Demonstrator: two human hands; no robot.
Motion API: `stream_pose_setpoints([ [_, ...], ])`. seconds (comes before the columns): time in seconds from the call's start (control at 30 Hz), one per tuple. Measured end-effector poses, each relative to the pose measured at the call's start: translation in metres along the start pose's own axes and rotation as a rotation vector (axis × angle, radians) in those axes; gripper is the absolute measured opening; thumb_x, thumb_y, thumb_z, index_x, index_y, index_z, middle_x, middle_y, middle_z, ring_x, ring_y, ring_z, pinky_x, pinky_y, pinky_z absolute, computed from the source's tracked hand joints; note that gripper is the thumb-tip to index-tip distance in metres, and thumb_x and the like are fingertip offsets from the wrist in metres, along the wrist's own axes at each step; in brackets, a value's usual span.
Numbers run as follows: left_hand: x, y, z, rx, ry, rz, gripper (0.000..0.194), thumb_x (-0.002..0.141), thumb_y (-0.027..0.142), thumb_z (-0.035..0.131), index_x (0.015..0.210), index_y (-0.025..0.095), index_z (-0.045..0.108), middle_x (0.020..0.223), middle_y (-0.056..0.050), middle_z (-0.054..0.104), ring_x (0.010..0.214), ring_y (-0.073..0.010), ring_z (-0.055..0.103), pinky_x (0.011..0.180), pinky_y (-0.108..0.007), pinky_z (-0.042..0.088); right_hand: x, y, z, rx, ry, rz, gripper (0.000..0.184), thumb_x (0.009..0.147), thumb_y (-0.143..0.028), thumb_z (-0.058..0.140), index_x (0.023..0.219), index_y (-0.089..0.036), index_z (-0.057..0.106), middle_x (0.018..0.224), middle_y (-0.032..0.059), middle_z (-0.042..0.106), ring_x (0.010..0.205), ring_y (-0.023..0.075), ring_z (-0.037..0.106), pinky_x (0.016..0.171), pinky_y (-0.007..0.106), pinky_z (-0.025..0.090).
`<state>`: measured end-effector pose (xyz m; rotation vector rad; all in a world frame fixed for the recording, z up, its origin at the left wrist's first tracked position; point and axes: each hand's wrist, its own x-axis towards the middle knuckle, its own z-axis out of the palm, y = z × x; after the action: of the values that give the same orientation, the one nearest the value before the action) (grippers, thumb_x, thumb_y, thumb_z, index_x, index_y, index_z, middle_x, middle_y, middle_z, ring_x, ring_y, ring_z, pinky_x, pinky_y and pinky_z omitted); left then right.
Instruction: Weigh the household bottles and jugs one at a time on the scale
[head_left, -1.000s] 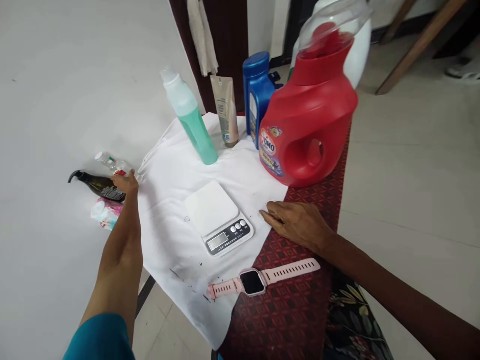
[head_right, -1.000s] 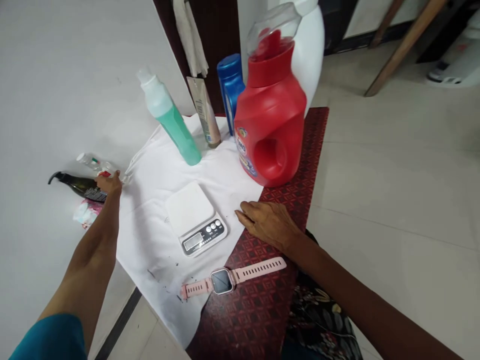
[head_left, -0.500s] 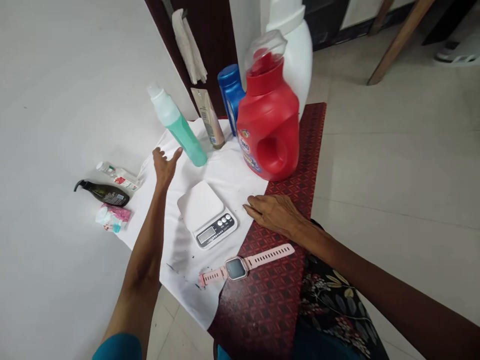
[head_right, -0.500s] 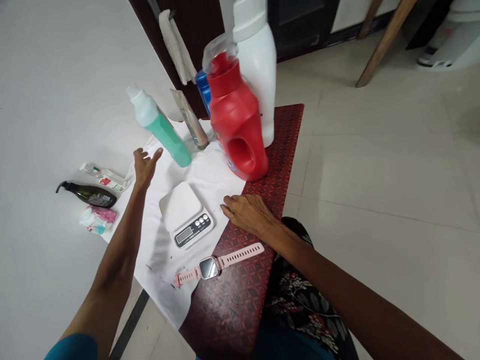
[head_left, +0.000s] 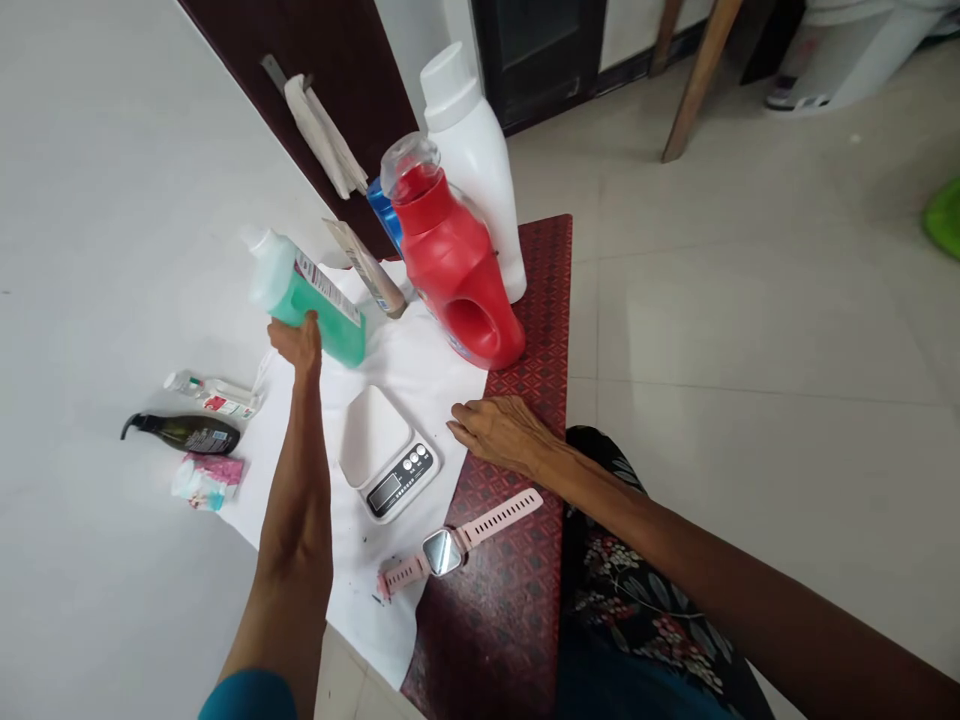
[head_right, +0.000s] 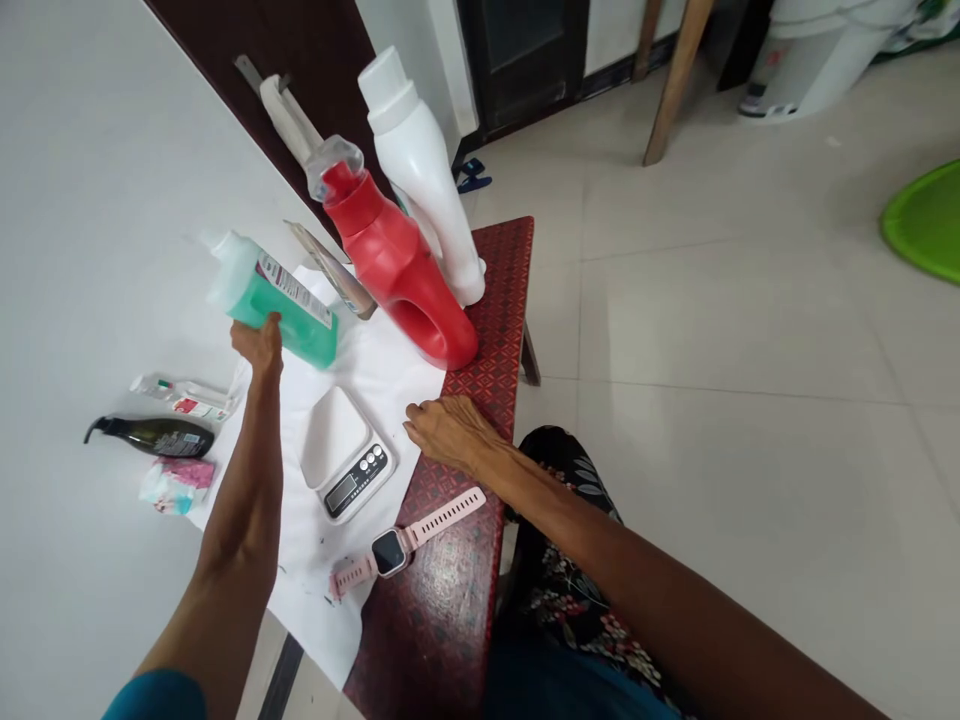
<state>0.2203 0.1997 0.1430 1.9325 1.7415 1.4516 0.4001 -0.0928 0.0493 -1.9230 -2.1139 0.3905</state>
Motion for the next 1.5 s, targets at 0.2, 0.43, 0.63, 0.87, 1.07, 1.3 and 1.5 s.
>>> stream_pose_setpoints([
  [0.2, -0.005, 0.002, -0.009, -0.462, 0.013, -0.127, 0.044, 0.078, 0.064, 0.069, 0.079, 0.024, 0.051, 0.061, 0.004, 0.047, 0.054, -0.0136, 0.047, 0.055, -0.03, 0.046, 0.001, 0.001, 0.0, 0.011, -0.01, 0.009, 0.04, 0.114, -0.032, 0.04, 0.118, -0.015, 0.075, 0.113, 0.0147, 0.082, 0.101, 0.0283, 0.079, 0.072, 0.032, 0.042],
  [0.43, -0.018, 0.012, -0.038, -0.495, 0.242, -0.104, 0.049, 0.069, 0.063, 0.073, 0.072, 0.026, 0.04, 0.056, 0.009, 0.035, 0.047, -0.0083, 0.031, 0.043, -0.027, 0.028, -0.001, 0.001, 0.001, -0.008, -0.006, 0.008, 0.041, 0.115, -0.035, 0.04, 0.119, -0.016, 0.076, 0.112, 0.0132, 0.082, 0.099, 0.0277, 0.079, 0.07, 0.032, 0.04],
  [0.63, -0.044, 0.028, -0.123, -0.606, 0.336, 0.027, 0.04, 0.057, 0.04, 0.082, 0.06, 0.024, 0.046, 0.05, 0.009, 0.041, 0.043, -0.0081, 0.032, 0.04, -0.028, 0.03, 0.0, -0.001, 0.004, -0.027, 0.027, 0.006, 0.039, 0.114, -0.034, 0.042, 0.116, -0.016, 0.076, 0.11, 0.0136, 0.083, 0.096, 0.0259, 0.078, 0.068, 0.031, 0.038],
  [0.87, -0.1, 0.027, -0.193, -0.68, 0.207, -0.006, 0.046, 0.068, 0.039, 0.084, 0.055, 0.024, 0.042, 0.049, 0.007, 0.036, 0.044, -0.0099, 0.031, 0.041, -0.028, 0.027, -0.001, -0.003, 0.005, -0.068, 0.023, 0.023, 0.04, 0.114, -0.035, 0.042, 0.114, -0.015, 0.076, 0.109, 0.0134, 0.083, 0.094, 0.0254, 0.078, 0.066, 0.031, 0.033],
  [1.07, -0.142, 0.03, -0.186, -0.735, 0.11, -0.103, 0.047, 0.065, 0.036, 0.087, 0.058, 0.023, 0.042, 0.049, 0.01, 0.034, 0.043, -0.0064, 0.029, 0.041, -0.023, 0.023, -0.003, -0.005, 0.004, -0.102, 0.037, 0.013, 0.039, 0.113, -0.036, 0.043, 0.117, -0.015, 0.076, 0.11, 0.0134, 0.083, 0.094, 0.0253, 0.076, 0.067, 0.031, 0.032],
  [1.3, -0.156, 0.039, -0.166, -0.679, 0.124, -0.135, 0.044, 0.062, 0.04, 0.083, 0.055, 0.024, 0.043, 0.045, 0.01, 0.031, 0.04, -0.007, 0.03, 0.041, -0.025, 0.026, -0.002, -0.004, 0.006, -0.105, 0.035, 0.014, 0.04, 0.113, -0.036, 0.042, 0.117, -0.015, 0.075, 0.109, 0.0132, 0.083, 0.096, 0.0261, 0.077, 0.067, 0.032, 0.032],
  [1.5, -0.158, 0.035, -0.168, -0.527, 0.06, -0.034, 0.041, 0.074, 0.051, 0.077, 0.061, 0.024, 0.049, 0.052, 0.007, 0.04, 0.045, -0.0113, 0.041, 0.051, -0.029, 0.043, -0.002, -0.004, 0.005, -0.077, 0.03, 0.017, 0.04, 0.113, -0.036, 0.041, 0.116, -0.015, 0.076, 0.108, 0.0141, 0.083, 0.093, 0.0256, 0.076, 0.066, 0.031, 0.032],
])
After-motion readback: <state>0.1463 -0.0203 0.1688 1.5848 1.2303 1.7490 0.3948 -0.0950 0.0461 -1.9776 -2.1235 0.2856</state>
